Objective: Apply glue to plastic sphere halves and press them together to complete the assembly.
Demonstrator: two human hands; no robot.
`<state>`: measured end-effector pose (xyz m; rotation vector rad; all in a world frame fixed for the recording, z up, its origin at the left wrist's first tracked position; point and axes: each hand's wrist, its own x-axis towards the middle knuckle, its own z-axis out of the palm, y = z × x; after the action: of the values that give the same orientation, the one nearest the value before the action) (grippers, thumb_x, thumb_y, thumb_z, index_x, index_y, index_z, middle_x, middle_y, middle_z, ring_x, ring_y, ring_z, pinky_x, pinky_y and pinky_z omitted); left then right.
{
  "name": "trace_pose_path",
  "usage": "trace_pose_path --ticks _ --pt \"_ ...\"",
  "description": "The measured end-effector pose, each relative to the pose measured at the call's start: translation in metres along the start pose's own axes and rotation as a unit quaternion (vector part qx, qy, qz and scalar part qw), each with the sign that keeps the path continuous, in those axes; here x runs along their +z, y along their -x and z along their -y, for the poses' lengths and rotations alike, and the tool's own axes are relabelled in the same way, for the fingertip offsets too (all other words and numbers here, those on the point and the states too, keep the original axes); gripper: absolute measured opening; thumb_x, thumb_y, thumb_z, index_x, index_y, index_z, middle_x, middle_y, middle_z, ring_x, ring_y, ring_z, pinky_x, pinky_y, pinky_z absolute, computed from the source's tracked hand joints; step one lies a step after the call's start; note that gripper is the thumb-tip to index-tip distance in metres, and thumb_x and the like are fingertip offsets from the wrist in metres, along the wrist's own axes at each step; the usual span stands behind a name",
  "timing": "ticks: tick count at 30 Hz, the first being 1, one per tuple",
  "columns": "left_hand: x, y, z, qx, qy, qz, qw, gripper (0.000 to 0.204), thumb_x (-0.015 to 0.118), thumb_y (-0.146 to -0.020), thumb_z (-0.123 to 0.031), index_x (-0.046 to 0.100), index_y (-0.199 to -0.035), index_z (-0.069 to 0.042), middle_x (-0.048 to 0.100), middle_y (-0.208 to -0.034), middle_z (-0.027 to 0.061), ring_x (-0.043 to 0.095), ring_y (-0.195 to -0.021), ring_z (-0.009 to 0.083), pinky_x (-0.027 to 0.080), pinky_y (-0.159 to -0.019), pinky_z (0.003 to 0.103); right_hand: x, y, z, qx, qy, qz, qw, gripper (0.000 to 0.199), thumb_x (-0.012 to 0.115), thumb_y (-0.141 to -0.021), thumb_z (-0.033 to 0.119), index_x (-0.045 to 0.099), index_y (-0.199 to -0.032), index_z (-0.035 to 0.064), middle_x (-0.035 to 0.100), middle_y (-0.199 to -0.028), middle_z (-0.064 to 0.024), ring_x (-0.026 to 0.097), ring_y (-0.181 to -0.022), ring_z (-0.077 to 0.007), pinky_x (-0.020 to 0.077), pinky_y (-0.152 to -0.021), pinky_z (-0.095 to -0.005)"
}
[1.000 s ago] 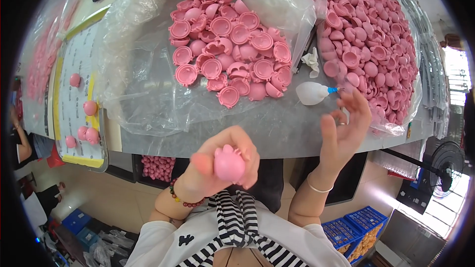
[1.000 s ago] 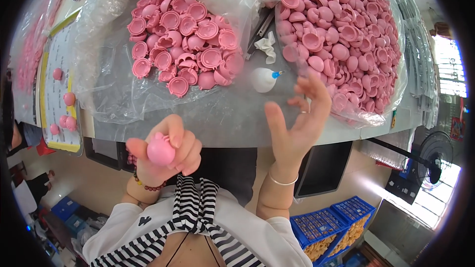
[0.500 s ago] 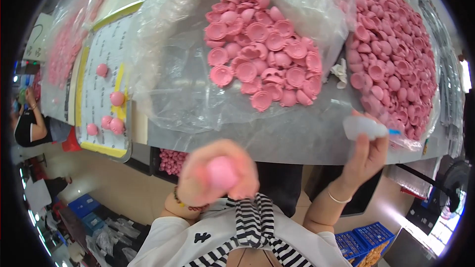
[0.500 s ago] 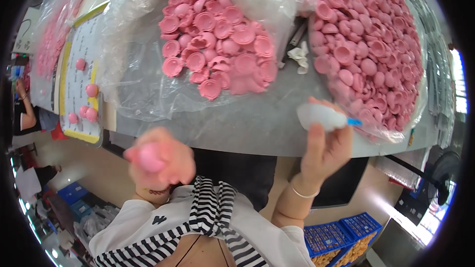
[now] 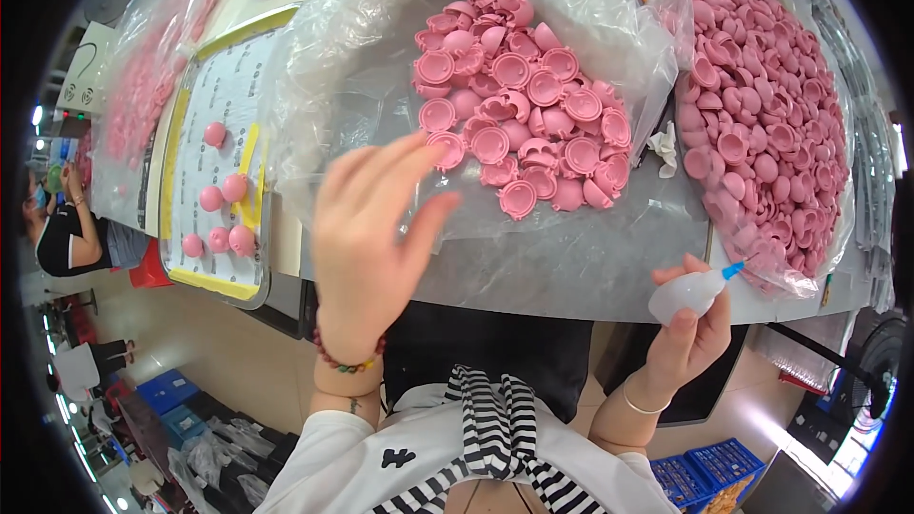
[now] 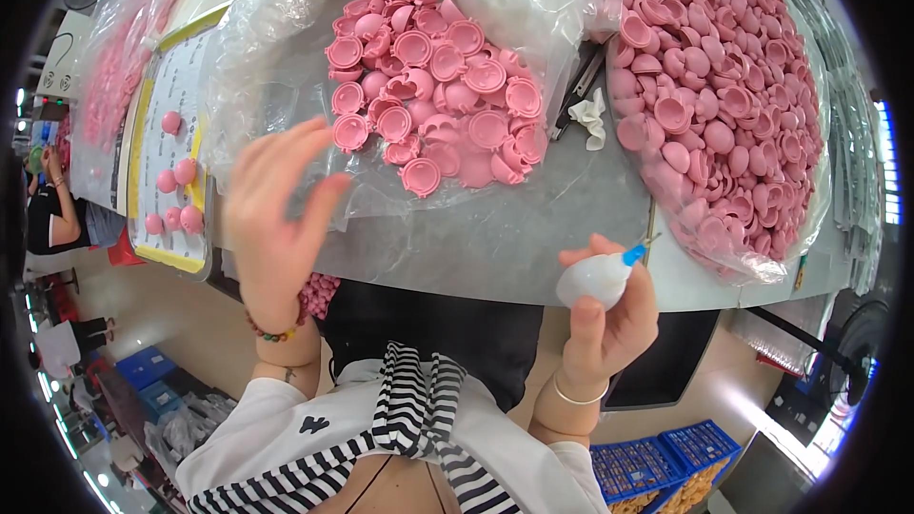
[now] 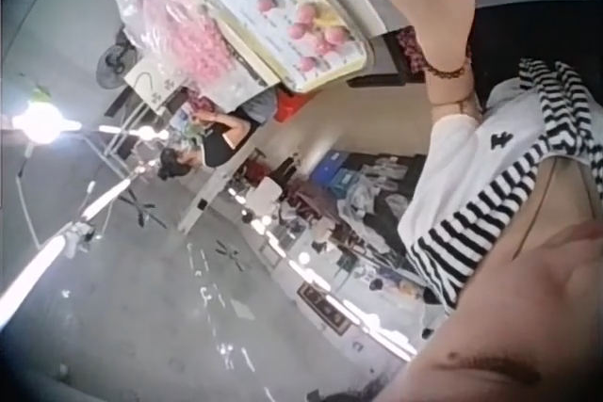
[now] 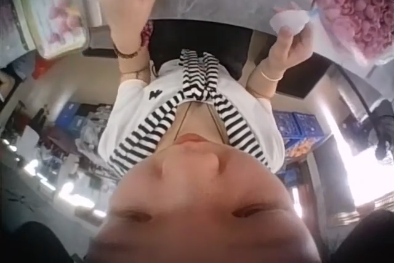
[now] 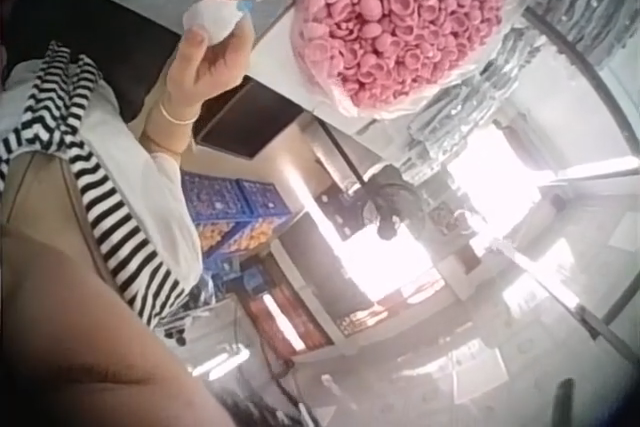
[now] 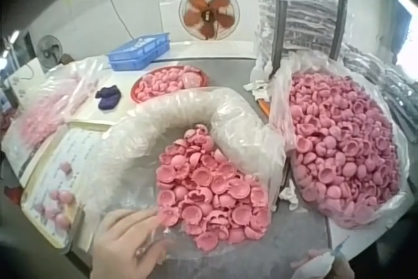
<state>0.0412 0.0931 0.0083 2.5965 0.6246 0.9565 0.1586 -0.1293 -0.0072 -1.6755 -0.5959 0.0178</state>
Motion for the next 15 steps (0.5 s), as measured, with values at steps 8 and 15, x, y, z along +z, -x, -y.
trace_pose_path --ticks 8,15 --pt "0.004 0.014 -0.012 -0.167 0.381 -0.068 0.907 0.011 0.051 -0.084 -0.004 0.055 -0.091 0.004 0.057 -0.081 0.0093 0.055 -0.063 0.0126 0.044 -0.056 0.023 -0.018 0.008 -0.018 0.012 -0.152 -0.105 0.983 0.052 0.059 -0.076 0.035 0.05 -0.104 -0.0083 0.047 -0.071 -0.008 0.044 -0.058 -0.0116 0.0324 -0.051 -0.0205" --pt "0.031 0.046 -0.034 -0.203 0.838 0.118 0.493 0.027 0.063 -0.079 -0.028 0.048 -0.085 -0.006 0.046 -0.087 0.0073 0.047 -0.069 0.0122 0.04 -0.063 0.024 0.001 -0.002 -0.019 -0.189 0.068 -0.136 0.97 0.057 0.057 -0.079 0.045 0.055 -0.09 -0.0114 0.057 -0.088 -0.0171 0.049 -0.07 -0.0177 0.0373 -0.058 -0.0266"
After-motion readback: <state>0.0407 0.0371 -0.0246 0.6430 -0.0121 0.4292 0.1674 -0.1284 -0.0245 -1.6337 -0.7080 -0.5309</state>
